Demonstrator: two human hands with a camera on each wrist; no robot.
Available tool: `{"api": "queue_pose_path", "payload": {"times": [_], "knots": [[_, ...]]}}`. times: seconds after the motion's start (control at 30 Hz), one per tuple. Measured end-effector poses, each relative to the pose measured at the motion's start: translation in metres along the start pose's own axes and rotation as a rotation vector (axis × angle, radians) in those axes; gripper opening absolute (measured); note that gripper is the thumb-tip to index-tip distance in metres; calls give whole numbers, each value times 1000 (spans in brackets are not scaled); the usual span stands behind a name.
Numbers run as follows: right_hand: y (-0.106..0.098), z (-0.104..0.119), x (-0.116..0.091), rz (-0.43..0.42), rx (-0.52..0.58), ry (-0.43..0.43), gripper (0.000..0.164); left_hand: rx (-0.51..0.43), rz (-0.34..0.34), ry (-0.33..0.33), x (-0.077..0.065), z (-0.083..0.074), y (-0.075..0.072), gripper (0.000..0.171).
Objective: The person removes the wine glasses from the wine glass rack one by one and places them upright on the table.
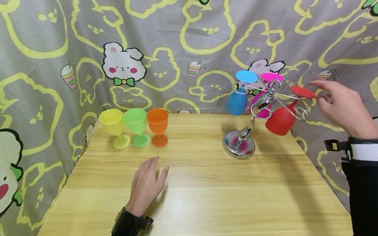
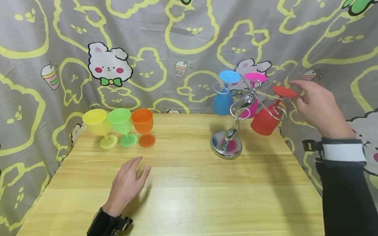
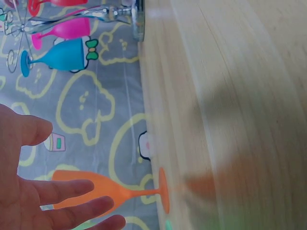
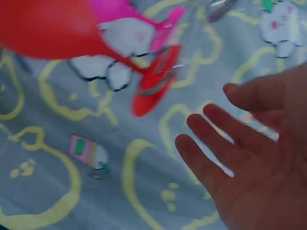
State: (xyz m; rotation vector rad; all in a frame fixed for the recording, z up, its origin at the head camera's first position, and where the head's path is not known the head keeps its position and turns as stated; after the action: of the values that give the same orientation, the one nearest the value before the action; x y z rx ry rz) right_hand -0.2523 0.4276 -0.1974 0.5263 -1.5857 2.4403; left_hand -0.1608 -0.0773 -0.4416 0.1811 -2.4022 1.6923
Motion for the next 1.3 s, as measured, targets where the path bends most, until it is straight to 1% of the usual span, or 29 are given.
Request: {"api": "queue_pose_path", "payload": {"times": [0.07,0.13,0.2,0.27,0.37,0.43,0.57,0.73,0.87,0.97,1.07,1.3], "knots": [[7,-10,8,77,-40,-33,57,0,0,-3,0,0,0,63],[14,-20,12,127,-63,-49,62,3,-1,-4,0,-1,0,64],[18,-27,13,151,-61,-49,66,5,-2,-3,0,-2,1,63],[21,-32,11,152,-62,-49,64,6,-4,-1,0,-2,1,63],[24,-35,9,125,-55,-69,56,2,-15,3,0,-3,1,62],[24,-35,5,93,-55,-87,48,-1,-22,8,0,-4,1,62],[23,-36,-1,19,-41,-89,37,1,-33,21,0,-5,2,61],[20,-34,-8,-66,-47,-97,29,4,-33,24,1,-6,3,61],[16,-28,-11,-112,-51,-115,28,-5,-25,24,1,-7,3,60],[15,-21,-8,-139,-44,-151,29,-11,-16,21,1,-7,3,60],[15,-14,-2,-160,-36,-198,29,-14,-10,18,1,-7,3,60],[19,-5,15,-178,-8,-252,33,-22,-4,8,1,-7,2,60]]}}
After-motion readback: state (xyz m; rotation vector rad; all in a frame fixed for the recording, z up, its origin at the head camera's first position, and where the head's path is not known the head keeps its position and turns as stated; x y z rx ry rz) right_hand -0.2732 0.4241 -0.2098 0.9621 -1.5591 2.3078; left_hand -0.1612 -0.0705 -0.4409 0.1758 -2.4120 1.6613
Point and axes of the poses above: each hand's wrist, its own x-axis towards the middle knuckle, its own y-axis out of the palm, z = x × y, the point moved 4 cm from there along x, towards the middle knuckle, and after that the axes turned 15 degrees about x, right-handed, at the moved point
